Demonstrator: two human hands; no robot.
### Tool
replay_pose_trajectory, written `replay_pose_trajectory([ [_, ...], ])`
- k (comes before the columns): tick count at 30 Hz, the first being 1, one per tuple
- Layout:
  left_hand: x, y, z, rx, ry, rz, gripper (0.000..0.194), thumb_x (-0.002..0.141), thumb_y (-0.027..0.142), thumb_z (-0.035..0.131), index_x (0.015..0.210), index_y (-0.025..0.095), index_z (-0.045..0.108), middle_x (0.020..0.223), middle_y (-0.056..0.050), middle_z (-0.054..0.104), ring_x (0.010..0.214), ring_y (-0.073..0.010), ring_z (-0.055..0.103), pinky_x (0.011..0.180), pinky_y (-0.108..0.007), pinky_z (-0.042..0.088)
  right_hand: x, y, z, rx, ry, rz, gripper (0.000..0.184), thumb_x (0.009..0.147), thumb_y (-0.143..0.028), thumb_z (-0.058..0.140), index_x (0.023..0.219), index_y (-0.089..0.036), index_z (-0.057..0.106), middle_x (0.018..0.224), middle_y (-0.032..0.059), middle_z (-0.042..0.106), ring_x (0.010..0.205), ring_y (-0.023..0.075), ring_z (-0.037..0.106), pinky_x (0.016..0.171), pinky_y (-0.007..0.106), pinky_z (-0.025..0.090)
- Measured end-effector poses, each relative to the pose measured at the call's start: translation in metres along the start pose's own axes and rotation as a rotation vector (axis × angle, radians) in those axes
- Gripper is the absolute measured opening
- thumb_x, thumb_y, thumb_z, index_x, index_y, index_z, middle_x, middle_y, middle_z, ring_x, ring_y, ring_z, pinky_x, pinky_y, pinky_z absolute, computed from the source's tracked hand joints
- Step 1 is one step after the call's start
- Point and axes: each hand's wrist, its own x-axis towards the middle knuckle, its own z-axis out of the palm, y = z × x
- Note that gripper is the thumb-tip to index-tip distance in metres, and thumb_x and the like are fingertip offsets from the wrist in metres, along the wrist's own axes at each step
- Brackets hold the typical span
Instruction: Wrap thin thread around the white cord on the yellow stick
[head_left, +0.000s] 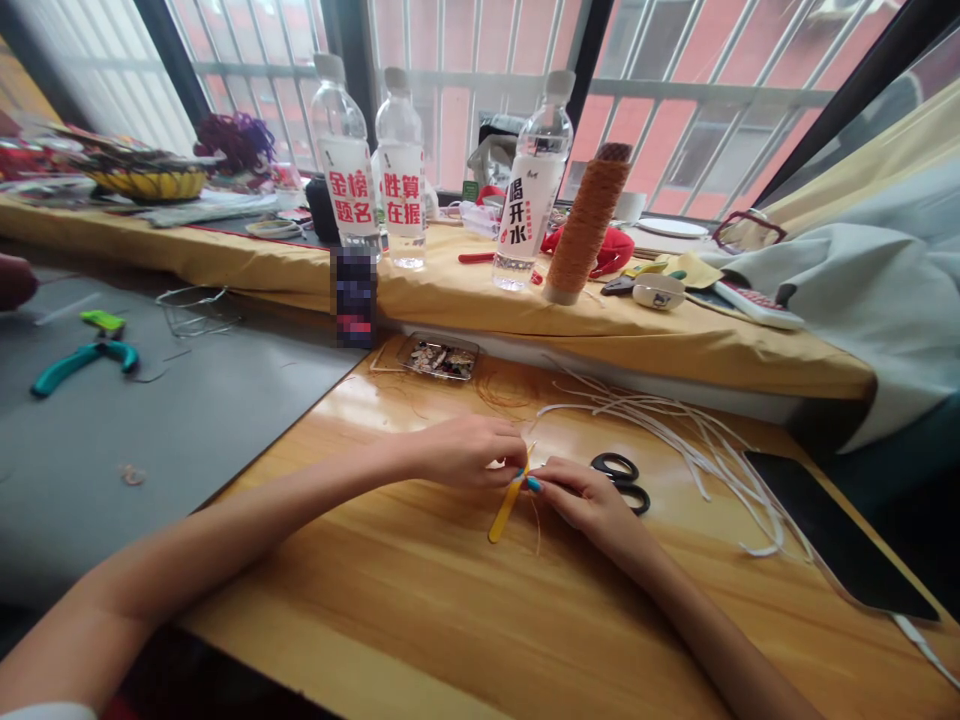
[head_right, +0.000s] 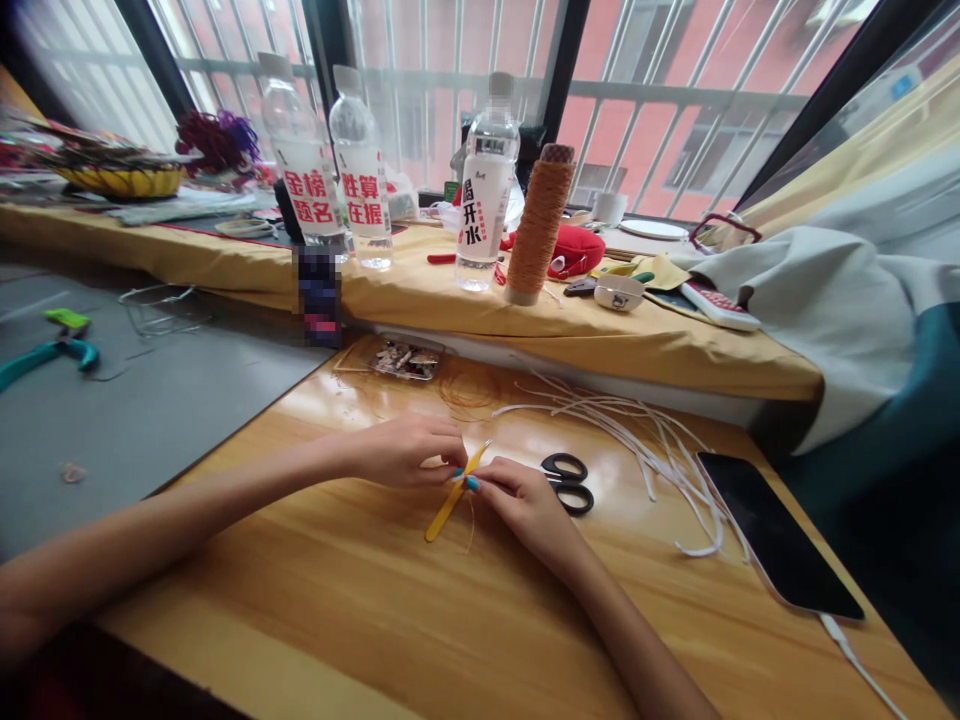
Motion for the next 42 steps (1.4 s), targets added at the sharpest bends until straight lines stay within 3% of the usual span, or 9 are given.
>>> replay_pose_trajectory([
  [9,0.001,-0.001,0.007,-0.187,0.018,-0.176,0.014,0.076,0.021,0.045,0.077,0.012,0.055,0.072,-0.002,0.057,0.063,-0.0082,0.049,0.058,-0.017,0.036,-0.003,-0.006,-0.002,-0.027,0.053,0.022,0.022,0.079,-0.027,0.047,0.081,-0.016,0.066,0.066,0.0015,0.053,0.061,0.0113,0.047,0.056,0.022,0.035],
  [13,0.001,-0.007,0.002,-0.295,-0.072,-0.073,0.016,0.078,0.018,0.044,0.085,0.012,0.057,0.080,-0.004,0.059,0.068,-0.0080,0.051,0.062,-0.016,0.038,-0.003,-0.005,-0.001,-0.045,0.021,0.027,0.022,0.080,-0.027,0.047,0.083,-0.017,0.066,0.068,0.0019,0.055,0.063,0.0116,0.048,0.057,0.022,0.035],
  [18,-0.001,-0.006,0.002,-0.167,-0.061,0.004,0.018,0.078,0.017,0.043,0.084,0.012,0.059,0.080,-0.006,0.060,0.070,-0.0100,0.051,0.063,-0.017,0.037,-0.002,-0.004,0.000,-0.054,-0.003,0.010,0.021,0.079,-0.027,0.047,0.081,-0.017,0.065,0.071,0.0025,0.056,0.066,0.0124,0.050,0.059,0.022,0.035],
  [21,-0.002,-0.007,0.008,-0.144,0.017,-0.074,0.016,0.077,0.018,0.044,0.083,0.013,0.058,0.079,-0.004,0.059,0.068,-0.0098,0.050,0.063,-0.018,0.037,-0.002,-0.006,0.000,-0.063,0.019,0.025,0.022,0.080,-0.028,0.046,0.076,-0.016,0.064,0.066,0.0014,0.053,0.062,0.0116,0.048,0.057,0.022,0.035],
  [26,0.000,-0.014,0.011,-0.337,0.159,-0.368,0.013,0.074,0.019,0.045,0.079,0.012,0.055,0.069,-0.001,0.056,0.061,-0.0081,0.048,0.057,-0.017,0.038,-0.004,-0.008,0.000,-0.030,0.059,0.062,0.024,0.079,-0.029,0.045,0.068,-0.015,0.061,0.061,0.0000,0.048,0.054,0.0097,0.042,0.051,0.021,0.032],
  [28,0.001,-0.015,0.007,-0.443,0.118,-0.383,0.015,0.075,0.020,0.044,0.082,0.012,0.055,0.073,-0.002,0.058,0.064,-0.0084,0.050,0.059,-0.018,0.039,-0.004,-0.008,0.000,-0.024,0.051,0.060,0.024,0.079,-0.029,0.045,0.068,-0.015,0.061,0.062,0.0001,0.048,0.053,0.0094,0.042,0.050,0.021,0.032],
  [33,0.001,-0.015,-0.002,-0.523,-0.071,-0.241,0.019,0.078,0.022,0.045,0.088,0.012,0.058,0.076,-0.003,0.060,0.071,-0.0090,0.052,0.065,-0.018,0.038,-0.003,-0.009,0.000,-0.040,0.044,0.063,0.023,0.079,-0.027,0.045,0.079,-0.015,0.064,0.063,0.0010,0.050,0.055,0.0103,0.044,0.052,0.022,0.033],
  [38,-0.001,-0.022,-0.006,-0.550,-0.142,-0.289,0.026,0.081,0.029,0.041,0.087,0.011,0.060,0.064,-0.001,0.054,0.060,-0.0072,0.047,0.057,-0.016,0.036,-0.001,-0.007,0.000,-0.048,0.050,0.038,0.023,0.078,-0.027,0.045,0.080,-0.015,0.065,0.070,0.0033,0.056,0.063,0.0126,0.049,0.057,0.022,0.035],
  [42,-0.001,-0.026,-0.012,-0.582,-0.195,-0.294,0.029,0.080,0.035,0.043,0.085,0.012,0.061,0.069,-0.001,0.055,0.059,-0.0068,0.046,0.053,-0.015,0.034,-0.001,-0.006,0.000,-0.029,0.089,0.074,0.024,0.078,-0.030,0.046,0.076,-0.016,0.064,0.065,0.0020,0.054,0.057,0.0112,0.047,0.051,0.022,0.034],
])
